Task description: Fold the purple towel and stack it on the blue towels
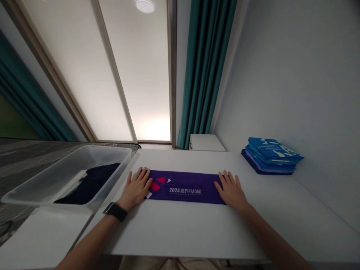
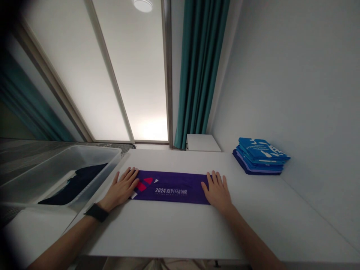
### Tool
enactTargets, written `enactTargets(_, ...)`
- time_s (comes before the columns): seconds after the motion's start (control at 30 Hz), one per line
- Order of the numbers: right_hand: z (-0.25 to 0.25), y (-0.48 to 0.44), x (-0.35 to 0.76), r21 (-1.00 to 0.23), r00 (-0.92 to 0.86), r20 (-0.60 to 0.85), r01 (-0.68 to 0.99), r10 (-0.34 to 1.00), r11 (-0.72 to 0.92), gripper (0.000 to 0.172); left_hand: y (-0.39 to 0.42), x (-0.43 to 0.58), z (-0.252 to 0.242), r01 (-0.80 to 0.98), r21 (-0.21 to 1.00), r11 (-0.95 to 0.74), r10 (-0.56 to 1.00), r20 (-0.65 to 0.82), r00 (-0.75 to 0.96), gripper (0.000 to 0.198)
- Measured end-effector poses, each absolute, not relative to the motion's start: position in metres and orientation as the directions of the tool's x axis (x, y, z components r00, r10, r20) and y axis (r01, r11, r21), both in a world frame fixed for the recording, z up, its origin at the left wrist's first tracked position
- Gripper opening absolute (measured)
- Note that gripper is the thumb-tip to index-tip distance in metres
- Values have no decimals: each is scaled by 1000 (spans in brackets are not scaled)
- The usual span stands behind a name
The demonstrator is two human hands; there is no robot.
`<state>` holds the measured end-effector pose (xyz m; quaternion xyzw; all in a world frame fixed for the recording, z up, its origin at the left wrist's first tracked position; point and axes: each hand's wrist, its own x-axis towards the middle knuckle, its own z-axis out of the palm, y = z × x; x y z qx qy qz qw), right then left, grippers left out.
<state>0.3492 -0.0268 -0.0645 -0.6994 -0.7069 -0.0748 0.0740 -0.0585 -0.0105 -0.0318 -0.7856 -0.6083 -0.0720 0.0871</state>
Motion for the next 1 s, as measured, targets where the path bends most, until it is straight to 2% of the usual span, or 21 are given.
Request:
enactTargets(0.13, -58, -35, 327, 16, -105, 241, 994, 965, 104, 67, -19, -29, -18, 885, -62, -462, 834, 310, 457, 52)
enactTargets(0.23, -56, -39, 302, -41, -147, 181, 987, 972, 157, 68, -24, 6, -14, 728, -45, -684, 691, 280, 667, 54)
enactTargets(0.33, -58, -40, 285, -65, -152, 138, 985, 979, 162, 69, -17, 29, -16, 610, 9, -792, 598, 212, 773, 53)
enactTargets(0.43, -61, -39, 281, -63, -160, 139, 983, 977, 170, 70, 2, 19, -17, 602, 78, -795, 606, 126, 785, 50)
enactTargets(0.57, -62, -38, 288, -64, -163, 129, 983, 978, 173, 72, 24, -30, -21, 706, 109, -700, 714, 73, 696, 51)
enactTargets(0.83, -65, -28, 311, -68, -102, 93, 992, 990, 108, 75, 12, -77, -35, 779, 69, -623, 779, 142, 611, 51)
enactTargets(1.0, -66, -8, 331, -60, -274, 104, 958, 956, 281, 74, -16, -68, -38, 818, 60, -573, 816, 142, 561, 53)
